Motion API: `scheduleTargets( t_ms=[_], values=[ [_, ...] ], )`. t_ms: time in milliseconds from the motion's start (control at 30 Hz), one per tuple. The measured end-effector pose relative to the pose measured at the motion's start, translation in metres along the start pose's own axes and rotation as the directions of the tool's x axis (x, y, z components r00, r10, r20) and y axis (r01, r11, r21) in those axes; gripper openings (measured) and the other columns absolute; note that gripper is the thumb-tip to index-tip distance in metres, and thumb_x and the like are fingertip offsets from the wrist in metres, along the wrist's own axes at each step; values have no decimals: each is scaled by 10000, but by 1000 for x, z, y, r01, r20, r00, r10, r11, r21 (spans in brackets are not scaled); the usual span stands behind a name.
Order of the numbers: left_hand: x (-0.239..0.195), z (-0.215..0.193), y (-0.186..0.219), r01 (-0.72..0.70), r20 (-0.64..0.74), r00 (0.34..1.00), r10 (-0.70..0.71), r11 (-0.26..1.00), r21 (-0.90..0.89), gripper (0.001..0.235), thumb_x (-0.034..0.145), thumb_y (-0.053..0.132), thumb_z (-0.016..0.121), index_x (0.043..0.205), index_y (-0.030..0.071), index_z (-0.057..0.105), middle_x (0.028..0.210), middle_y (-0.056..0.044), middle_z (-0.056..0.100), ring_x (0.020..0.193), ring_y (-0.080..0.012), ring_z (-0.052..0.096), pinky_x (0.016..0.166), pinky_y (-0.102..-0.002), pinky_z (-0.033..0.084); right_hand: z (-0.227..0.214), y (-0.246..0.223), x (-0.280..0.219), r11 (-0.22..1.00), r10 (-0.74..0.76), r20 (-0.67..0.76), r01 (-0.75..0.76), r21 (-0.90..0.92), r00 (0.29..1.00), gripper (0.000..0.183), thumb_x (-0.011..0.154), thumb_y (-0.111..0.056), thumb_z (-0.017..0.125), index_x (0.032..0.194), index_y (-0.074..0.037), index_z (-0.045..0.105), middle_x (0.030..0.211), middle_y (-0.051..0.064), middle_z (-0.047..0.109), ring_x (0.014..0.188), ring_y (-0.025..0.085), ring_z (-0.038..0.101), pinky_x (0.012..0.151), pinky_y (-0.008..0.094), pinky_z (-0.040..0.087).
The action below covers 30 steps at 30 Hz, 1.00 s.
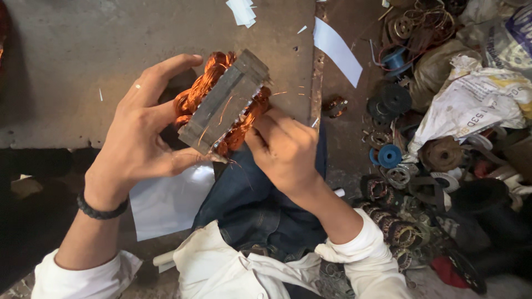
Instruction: The person assembles a motor stator by winding copper wire coils and inserting insulation strips into the metal core slots. They use a wooden wedge to pack the wires and scissors to cut the white insulation material, handling the component on a workbench.
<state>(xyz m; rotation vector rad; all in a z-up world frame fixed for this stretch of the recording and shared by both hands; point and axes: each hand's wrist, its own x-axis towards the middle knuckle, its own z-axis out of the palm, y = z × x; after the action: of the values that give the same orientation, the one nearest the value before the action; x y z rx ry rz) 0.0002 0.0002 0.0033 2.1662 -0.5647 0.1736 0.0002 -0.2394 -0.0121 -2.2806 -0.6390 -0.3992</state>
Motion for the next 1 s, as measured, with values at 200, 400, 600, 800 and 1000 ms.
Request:
scheduleTargets(
  t_ms=[200, 400, 600, 800, 1000],
  values=[
    [2, -1, 0, 5, 5, 1000, -5, 1000, 4, 646, 653, 326, 892, 1210, 38, 739, 1509, -175, 518, 1356, -358, 555, 1143, -464, 465, -5, -3, 4, 999, 35, 38, -35, -7, 999, 166, 819, -28, 818, 911, -24, 679, 908, 123, 673, 736, 315, 679, 656, 389, 531],
    [0, 0, -1, 12, 4, 1000, -12, 1000, 2, 588, 703, 324, 898, 1193, 40, 740, 1519, -164, 523, 1344, -342, 572, 1129, -454, 481, -4, -3, 1, 998, 56, 50, -55, -4, 997, 164, 821, -31, 811, 920, -23, 680, 900, 114, 675, 750, 315, 687, 662, 385, 536],
    [6, -4, 1, -21, 11, 1000, 21, 1000, 6, 662, 671, 351, 899, 1220, 22, 734, 1516, -183, 509, 1350, -356, 555, 1127, -476, 454, 7, 2, -1, 999, 32, -23, -32, 32, 999, 166, 772, -27, 798, 908, -24, 703, 878, 123, 669, 719, 322, 663, 654, 390, 526],
    [7, -4, 0, -18, 8, 1000, 18, 999, -39, 685, 691, 390, 902, 1243, 24, 725, 1511, -188, 506, 1364, -355, 557, 1162, -470, 453, -1, 12, -2, 989, -144, -49, 141, -53, 988, 138, 835, -41, 843, 904, -29, 724, 904, 84, 693, 735, 271, 688, 653, 381, 533],
    [2, -2, -5, -39, 10, 999, 39, 999, -5, 649, 683, 392, 913, 1196, 33, 741, 1499, -183, 523, 1364, -366, 551, 1155, -484, 447, -4, 13, 3, 988, -143, 8, 143, 64, 990, 170, 805, -50, 837, 924, -29, 718, 979, 89, 693, 783, 267, 688, 692, 371, 529]
  ],
)
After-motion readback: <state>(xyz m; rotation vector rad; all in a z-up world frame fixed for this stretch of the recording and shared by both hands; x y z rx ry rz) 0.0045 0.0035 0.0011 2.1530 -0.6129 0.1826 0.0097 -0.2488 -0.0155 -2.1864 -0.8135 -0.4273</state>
